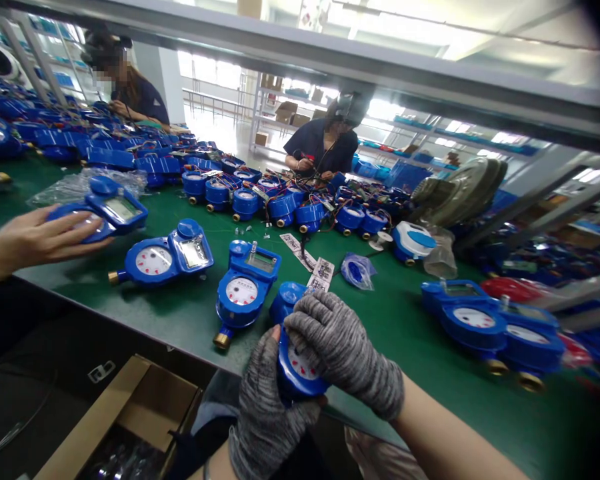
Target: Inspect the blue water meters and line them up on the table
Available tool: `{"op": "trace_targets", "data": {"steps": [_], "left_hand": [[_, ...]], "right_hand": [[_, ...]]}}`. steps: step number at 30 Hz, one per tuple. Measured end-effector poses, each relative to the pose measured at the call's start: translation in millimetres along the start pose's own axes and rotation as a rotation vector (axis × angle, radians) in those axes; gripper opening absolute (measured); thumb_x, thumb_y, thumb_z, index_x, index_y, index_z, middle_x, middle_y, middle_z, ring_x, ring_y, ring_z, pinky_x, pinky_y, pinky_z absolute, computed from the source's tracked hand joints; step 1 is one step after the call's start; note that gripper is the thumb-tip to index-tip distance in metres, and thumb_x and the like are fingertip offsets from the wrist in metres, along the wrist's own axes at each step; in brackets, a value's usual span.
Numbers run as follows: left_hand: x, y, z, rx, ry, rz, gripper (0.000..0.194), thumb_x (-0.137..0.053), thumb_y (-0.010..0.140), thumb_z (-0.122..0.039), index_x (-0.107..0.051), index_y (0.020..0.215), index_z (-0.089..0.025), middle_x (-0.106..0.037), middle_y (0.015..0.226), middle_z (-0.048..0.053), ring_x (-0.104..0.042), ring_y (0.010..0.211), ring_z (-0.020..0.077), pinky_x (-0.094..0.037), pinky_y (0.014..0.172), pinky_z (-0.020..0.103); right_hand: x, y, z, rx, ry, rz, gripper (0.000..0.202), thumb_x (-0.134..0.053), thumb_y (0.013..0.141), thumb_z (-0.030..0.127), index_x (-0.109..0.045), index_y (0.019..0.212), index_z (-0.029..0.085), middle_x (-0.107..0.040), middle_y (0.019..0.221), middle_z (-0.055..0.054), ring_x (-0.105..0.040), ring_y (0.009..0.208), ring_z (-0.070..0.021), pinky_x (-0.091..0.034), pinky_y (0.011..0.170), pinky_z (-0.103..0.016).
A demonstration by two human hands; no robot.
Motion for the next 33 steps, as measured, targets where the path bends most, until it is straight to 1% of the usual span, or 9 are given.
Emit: {"op": "trace_targets", "data": {"steps": [4, 6, 9, 15, 22, 25, 29, 31, 33], "left_hand": [[-0.1, -1, 0, -0.03, 0.045, -0.022, 0.086, -0.075, 0.076, -0.046, -0.035, 0.145, -0.012, -0.056, 0.133, 0.021, -0.059, 0.12, 0.0331, -0.053, 0.098, 0.047], [0.0, -2, 0, -0.046, 0.059, -0.045, 0.087, -0.074, 0.076, -0.048, -0.035, 0.144, -0.011, -0.056, 0.132, 0.022, -0.059, 0.12, 0.0331, -0.053, 0.098, 0.047], [0.3, -2, -2, -0.081, 0.078, -0.068, 0.086, -0.072, 0.077, -0.051, -0.036, 0.143, -0.01, -0.058, 0.13, 0.022, -0.061, 0.118, 0.0331, -0.055, 0.095, 0.046], [3.5, 1, -4, -0.085, 0.09, -0.063, 0.086, -0.07, 0.078, -0.054, -0.036, 0.143, -0.01, -0.059, 0.129, 0.023, -0.061, 0.117, 0.0331, -0.056, 0.095, 0.046], [-2.1, 0, 3, -0.05, 0.037, -0.029, 0.088, -0.076, 0.073, -0.051, -0.037, 0.144, -0.014, -0.059, 0.131, 0.02, -0.061, 0.118, 0.0332, -0.055, 0.096, 0.047], [-5.4, -1, 6, -0.042, 0.019, -0.007, 0.092, -0.079, 0.071, -0.048, -0.036, 0.146, -0.016, -0.058, 0.132, 0.02, -0.061, 0.118, 0.035, -0.055, 0.095, 0.049], [-8.2, -3, 13, 0.011, -0.036, 0.044, 0.095, -0.08, 0.07, -0.049, -0.034, 0.148, -0.021, -0.056, 0.135, 0.02, -0.059, 0.12, 0.0375, -0.054, 0.095, 0.053], [-8.8, -4, 14, 0.023, -0.057, 0.061, 0.094, -0.079, 0.07, -0.047, -0.033, 0.148, -0.023, -0.055, 0.137, 0.02, -0.058, 0.121, 0.038, -0.052, 0.097, 0.055], [-9.2, -3, 11, 0.005, -0.049, 0.062, 0.091, -0.079, 0.072, -0.044, -0.033, 0.148, -0.023, -0.056, 0.136, 0.019, -0.059, 0.12, 0.0376, -0.053, 0.096, 0.055]], "right_hand": [[-8, 3, 1, 0.005, 0.02, 0.082, 0.019, -0.054, 0.096, 0.026, -0.07, 0.093, 0.016, -0.064, 0.094, -0.01, -0.053, 0.087, -0.0256, -0.047, 0.078, -0.041], [-13, 4, 1, 0.022, 0.03, 0.146, 0.018, -0.055, 0.095, 0.025, -0.069, 0.093, 0.016, -0.063, 0.091, -0.01, -0.053, 0.085, -0.025, -0.046, 0.079, -0.042], [-16, 4, 1, 0.054, 0.019, 0.181, 0.015, -0.055, 0.095, 0.023, -0.068, 0.094, 0.015, -0.062, 0.089, -0.008, -0.053, 0.083, -0.0244, -0.046, 0.08, -0.043], [-12, 4, 3, 0.078, 0.077, 0.137, 0.021, -0.051, 0.097, 0.024, -0.069, 0.09, 0.014, -0.062, 0.086, -0.009, -0.053, 0.079, -0.0236, -0.046, 0.074, -0.042], [-2, -7, 9, 0.027, 0.131, 0.066, 0.026, -0.047, 0.098, 0.027, -0.069, 0.099, 0.014, -0.066, 0.088, -0.009, -0.056, 0.082, -0.0245, -0.044, 0.077, -0.043], [-10, -14, 13, 0.003, 0.064, 0.06, 0.023, -0.047, 0.098, 0.027, -0.067, 0.101, 0.014, -0.067, 0.092, -0.008, -0.055, 0.082, -0.024, -0.042, 0.077, -0.043], [-23, -18, 17, -0.048, 0.02, 0.121, 0.018, -0.051, 0.096, 0.027, -0.066, 0.096, 0.017, -0.067, 0.093, -0.006, -0.054, 0.081, -0.024, -0.041, 0.077, -0.043], [-19, -17, 13, -0.068, 0.078, 0.112, 0.019, -0.051, 0.096, 0.028, -0.067, 0.094, 0.017, -0.067, 0.089, -0.007, -0.055, 0.08, -0.0242, -0.042, 0.075, -0.043], [-8, -16, -4, -0.115, 0.268, 0.04, 0.022, -0.049, 0.096, 0.03, -0.068, 0.096, 0.019, -0.066, 0.089, -0.006, -0.057, 0.082, -0.023, -0.045, 0.077, -0.041]]}}
Point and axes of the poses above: each hand's wrist, its own y-axis towards the middle knuckle, its own x-axis out of the back of the hand, z = x × y, the point moved 9 cm from there along y, towards the middle knuckle
